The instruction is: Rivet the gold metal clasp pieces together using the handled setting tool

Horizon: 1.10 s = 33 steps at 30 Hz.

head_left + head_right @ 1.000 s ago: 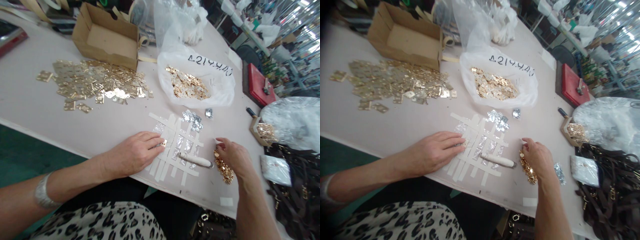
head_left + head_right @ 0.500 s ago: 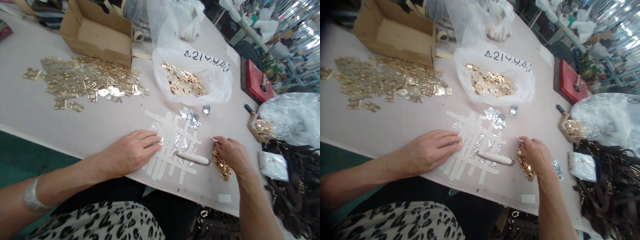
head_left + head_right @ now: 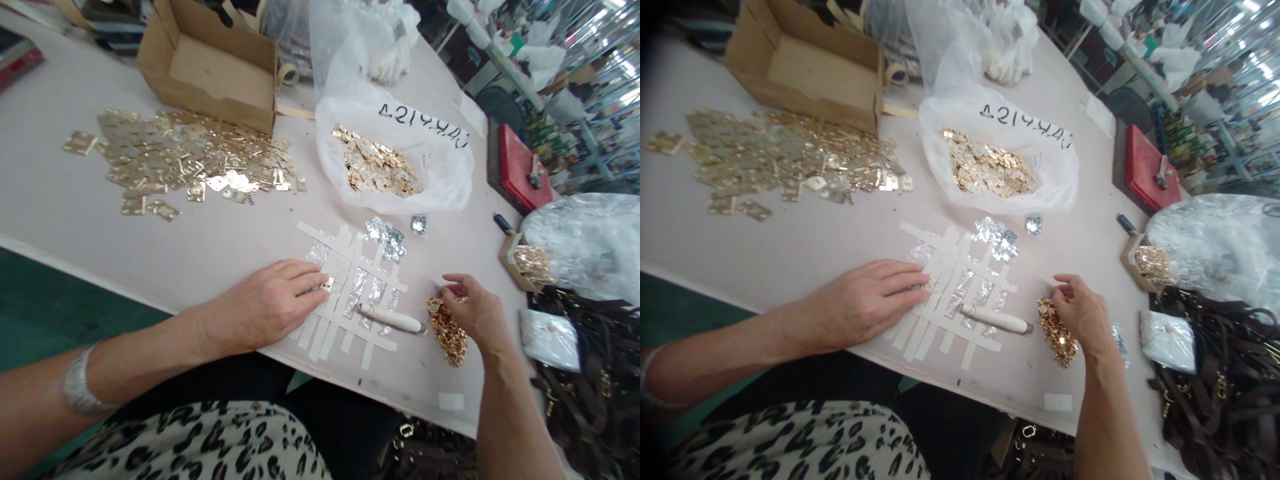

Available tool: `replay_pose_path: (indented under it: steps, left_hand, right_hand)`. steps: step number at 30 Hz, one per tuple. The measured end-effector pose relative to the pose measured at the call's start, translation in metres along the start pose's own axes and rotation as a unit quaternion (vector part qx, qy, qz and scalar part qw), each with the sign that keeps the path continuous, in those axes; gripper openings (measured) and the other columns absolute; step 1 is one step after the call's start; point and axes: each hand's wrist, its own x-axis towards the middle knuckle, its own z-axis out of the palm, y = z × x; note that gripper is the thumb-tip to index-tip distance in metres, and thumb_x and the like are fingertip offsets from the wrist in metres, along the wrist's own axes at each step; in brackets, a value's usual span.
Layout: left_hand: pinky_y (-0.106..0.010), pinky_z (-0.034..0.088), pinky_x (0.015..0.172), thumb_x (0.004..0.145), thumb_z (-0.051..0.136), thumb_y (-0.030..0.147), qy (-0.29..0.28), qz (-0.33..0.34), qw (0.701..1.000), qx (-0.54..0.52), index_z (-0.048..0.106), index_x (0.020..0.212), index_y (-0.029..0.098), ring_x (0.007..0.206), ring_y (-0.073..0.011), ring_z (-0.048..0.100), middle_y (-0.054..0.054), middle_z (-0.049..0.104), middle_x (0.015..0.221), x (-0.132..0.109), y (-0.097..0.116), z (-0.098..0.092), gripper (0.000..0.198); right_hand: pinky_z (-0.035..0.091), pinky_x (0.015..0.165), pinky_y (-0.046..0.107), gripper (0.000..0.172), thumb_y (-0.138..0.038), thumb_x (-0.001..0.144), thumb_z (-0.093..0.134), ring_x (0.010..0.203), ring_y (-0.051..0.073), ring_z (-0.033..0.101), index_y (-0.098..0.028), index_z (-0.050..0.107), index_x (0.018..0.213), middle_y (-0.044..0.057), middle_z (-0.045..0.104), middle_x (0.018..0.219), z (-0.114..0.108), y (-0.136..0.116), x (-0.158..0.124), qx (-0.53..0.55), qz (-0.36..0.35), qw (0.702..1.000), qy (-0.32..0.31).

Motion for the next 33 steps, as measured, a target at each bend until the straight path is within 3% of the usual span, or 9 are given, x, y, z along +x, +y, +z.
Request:
replay_pose_path:
  steps: [7,11,13,17,20,22,27,33]
  left_hand:
    - [-0.042,0.050,0.105,0.096,0.049,0.014,0.002,0.001,1.000,-0.013,0.064,0.117,0.013,0.124,-0.0260,0.056,-0.011,0.066,0.125,0.001,0.000,0.000,0.026]
    - [-0.042,0.050,0.104,0.097,0.049,0.016,0.001,-0.004,1.000,-0.015,0.064,0.116,0.013,0.123,-0.0251,0.056,-0.011,0.066,0.123,0.003,0.000,-0.001,0.024]
    - [-0.040,0.050,0.105,0.097,0.050,0.017,0.003,-0.005,1.000,-0.014,0.065,0.112,0.013,0.121,-0.0244,0.057,-0.010,0.067,0.121,0.003,0.000,-0.002,0.022]
    - [-0.038,0.051,0.101,0.096,0.053,0.018,0.009,-0.002,1.000,0.000,0.067,0.106,0.014,0.119,-0.0237,0.059,-0.010,0.067,0.119,0.004,0.001,-0.005,0.018]
    - [-0.037,0.051,0.100,0.096,0.054,0.019,0.018,-0.004,1.000,0.010,0.067,0.105,0.015,0.117,-0.0229,0.059,-0.010,0.067,0.120,0.004,0.001,-0.004,0.016]
    - [-0.036,0.051,0.099,0.097,0.053,0.020,0.022,-0.007,1.000,0.014,0.067,0.105,0.015,0.115,-0.0226,0.060,-0.009,0.067,0.121,0.004,0.001,-0.003,0.017]
    - [-0.037,0.050,0.100,0.099,0.051,0.022,0.007,-0.011,1.000,0.010,0.067,0.105,0.014,0.114,-0.0230,0.060,-0.010,0.066,0.120,0.004,0.001,-0.002,0.019]
    - [-0.038,0.049,0.101,0.101,0.046,0.023,-0.002,-0.011,1.000,0.003,0.067,0.107,0.014,0.117,-0.0238,0.058,-0.011,0.066,0.118,0.003,0.000,-0.003,0.024]
  right_hand:
    - [0.053,0.069,0.031,0.039,-0.042,0.081,0.059,0.070,0.018,0.068,-0.020,0.064,0.113,0.006,0.074,0.084,-0.001,-0.011,-0.003,0.107,0.057,0.991,0.052]
    - [0.047,0.050,0.026,0.050,-0.050,0.072,0.074,0.058,0.015,0.062,-0.020,0.063,0.110,0.005,0.072,0.082,-0.003,-0.048,-0.016,0.321,0.091,0.940,0.063]
    - [0.047,0.050,0.025,0.048,-0.047,0.069,0.079,0.059,0.015,0.063,-0.021,0.064,0.107,0.004,0.072,0.082,0.000,-0.074,-0.024,0.388,0.080,0.916,0.066]
    - [0.054,0.068,0.031,0.035,-0.039,0.074,0.077,0.074,0.018,0.069,-0.023,0.064,0.103,0.002,0.072,0.083,0.013,-0.129,-0.038,0.393,-0.025,0.914,0.094]
    - [0.054,0.071,0.031,0.022,-0.032,0.080,0.071,0.076,0.017,0.069,-0.023,0.065,0.099,0.001,0.071,0.084,0.023,-0.164,-0.043,0.289,-0.128,0.938,0.142]
    - [0.054,0.071,0.028,0.014,-0.025,0.082,0.068,0.077,0.016,0.068,-0.023,0.064,0.095,0.001,0.071,0.085,0.028,-0.181,-0.042,0.215,-0.211,0.934,0.190]
    - [0.053,0.076,0.030,0.020,-0.007,0.082,0.064,0.083,0.016,0.064,-0.021,0.058,0.095,0.002,0.070,0.087,0.033,-0.193,-0.035,0.131,-0.428,0.869,0.210]
    - [0.051,0.080,0.039,0.024,-0.005,0.082,0.065,0.093,0.023,0.059,-0.016,0.056,0.102,0.009,0.071,0.099,0.029,-0.187,-0.037,0.074,-0.519,0.834,0.173]
